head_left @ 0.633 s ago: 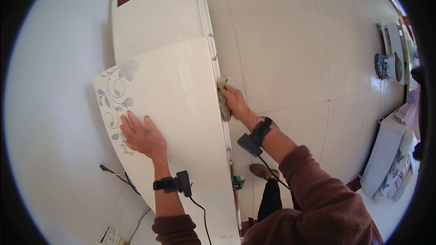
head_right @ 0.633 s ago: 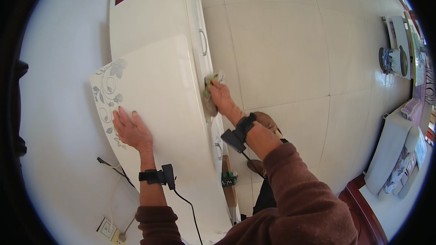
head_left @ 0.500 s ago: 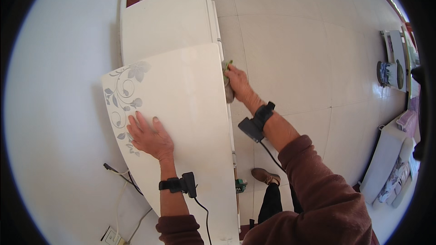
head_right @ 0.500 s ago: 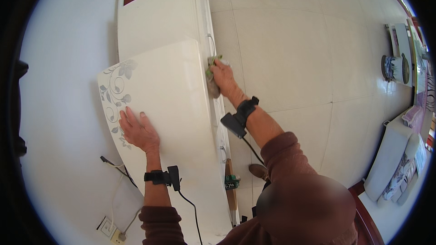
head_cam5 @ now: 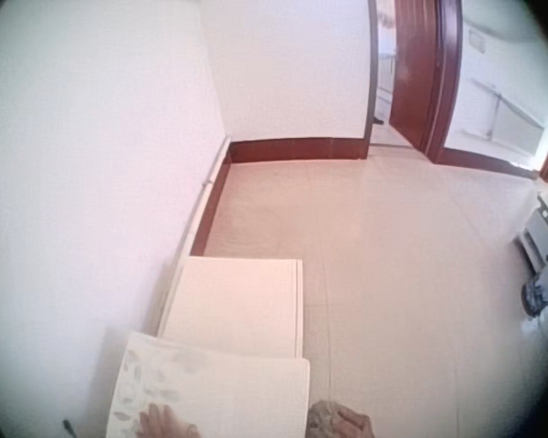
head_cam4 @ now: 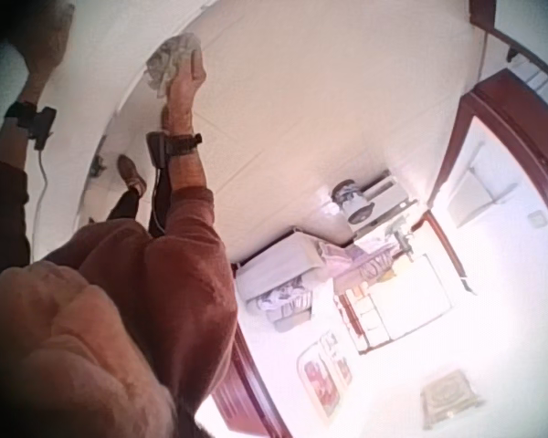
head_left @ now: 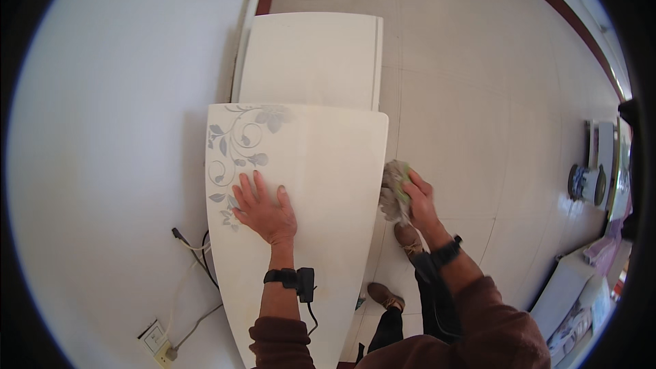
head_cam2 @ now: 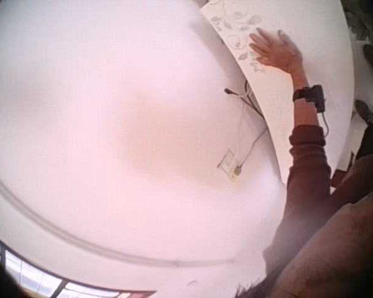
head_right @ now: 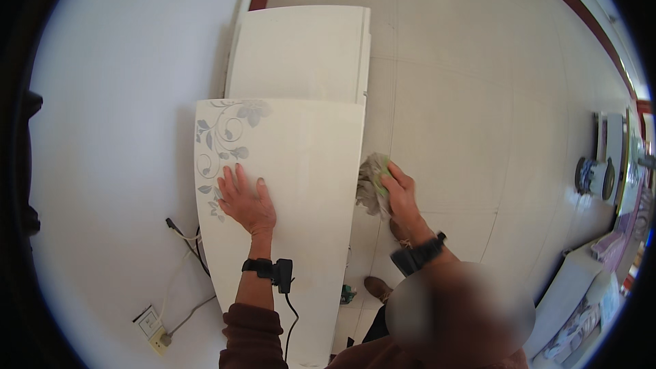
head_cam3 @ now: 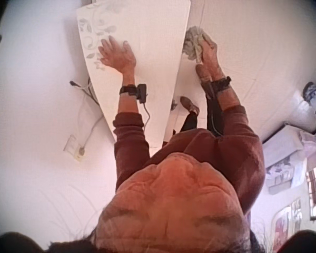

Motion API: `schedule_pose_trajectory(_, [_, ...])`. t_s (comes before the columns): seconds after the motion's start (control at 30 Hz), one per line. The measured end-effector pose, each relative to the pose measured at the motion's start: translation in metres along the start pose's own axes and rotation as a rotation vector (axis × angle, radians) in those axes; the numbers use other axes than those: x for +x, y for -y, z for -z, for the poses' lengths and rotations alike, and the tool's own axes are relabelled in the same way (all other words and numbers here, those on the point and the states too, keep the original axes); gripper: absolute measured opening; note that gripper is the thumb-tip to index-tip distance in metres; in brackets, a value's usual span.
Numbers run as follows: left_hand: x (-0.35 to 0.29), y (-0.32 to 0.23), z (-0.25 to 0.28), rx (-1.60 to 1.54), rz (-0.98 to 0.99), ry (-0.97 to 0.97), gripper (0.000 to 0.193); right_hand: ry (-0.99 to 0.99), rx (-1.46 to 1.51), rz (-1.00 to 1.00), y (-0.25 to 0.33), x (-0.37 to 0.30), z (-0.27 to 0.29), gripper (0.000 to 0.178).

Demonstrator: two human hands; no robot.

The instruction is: The person wipes a reddish-brown door frame and a white cabinet with a cloth. They move a red plastic bowl, open and close drawers, and wipe the cabinet top, sides, and interior surfaces.

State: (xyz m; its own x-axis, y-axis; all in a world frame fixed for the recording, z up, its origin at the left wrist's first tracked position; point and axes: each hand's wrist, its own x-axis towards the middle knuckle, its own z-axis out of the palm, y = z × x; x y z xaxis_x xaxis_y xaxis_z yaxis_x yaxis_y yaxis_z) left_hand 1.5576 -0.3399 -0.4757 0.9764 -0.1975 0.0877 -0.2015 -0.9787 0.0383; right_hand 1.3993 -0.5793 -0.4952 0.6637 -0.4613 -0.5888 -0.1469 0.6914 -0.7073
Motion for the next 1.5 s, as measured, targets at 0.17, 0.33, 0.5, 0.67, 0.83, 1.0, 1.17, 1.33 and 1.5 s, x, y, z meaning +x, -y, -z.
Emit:
schedule_pose_trajectory(0.17, [-0.001, -0.003, 0.006, -0.049, 0.029, 0.037, 0.060, 0.408, -1.209, 0.740, 0.043, -0.037, -0.051, 0.033])
schedule_pose_trajectory(0.33, [0.002, -0.005, 0.012, -0.030, 0.031, 0.053, 0.061, 0.471, -1.624, 1.182, 0.043, 0.006, -0.098, 0.030])
schedule_pose_trajectory(0.5, [0.003, -0.006, 0.015, -0.030, 0.055, 0.098, 0.063, 0.432, -1.672, 1.271, 0.060, 0.089, -0.159, 0.026])
schedule_pose_trajectory(0.67, [0.007, -0.008, 0.021, -0.065, 0.090, 0.138, 0.064, 0.832, -1.700, 1.242, 0.037, 0.095, -0.220, 0.028])
schedule_pose_trajectory(0.83, [0.008, -0.008, 0.026, -0.108, 0.117, 0.183, 0.065, 0.903, -1.721, 1.344, 0.056, 0.110, -0.201, 0.034])
schedule_pose_trajectory(1.0, [0.007, -0.006, 0.024, -0.157, 0.118, 0.155, 0.065, 0.708, -1.773, 1.206, 0.056, 0.118, -0.194, 0.040])
schedule_pose_trajectory(1.17, [0.007, -0.005, 0.024, -0.201, 0.128, 0.132, 0.063, 0.632, -1.803, 1.153, 0.050, 0.109, -0.206, 0.043])
schedule_pose_trajectory(1.33, [0.007, -0.005, 0.026, -0.228, 0.137, 0.157, 0.063, 0.656, -1.832, 1.110, 0.053, 0.110, -0.206, 0.044])
schedule_pose_trajectory(1.5, [0.005, -0.002, 0.021, -0.290, 0.124, 0.111, 0.061, 0.648, -1.866, 1.094, 0.049, 0.108, -0.208, 0.044])
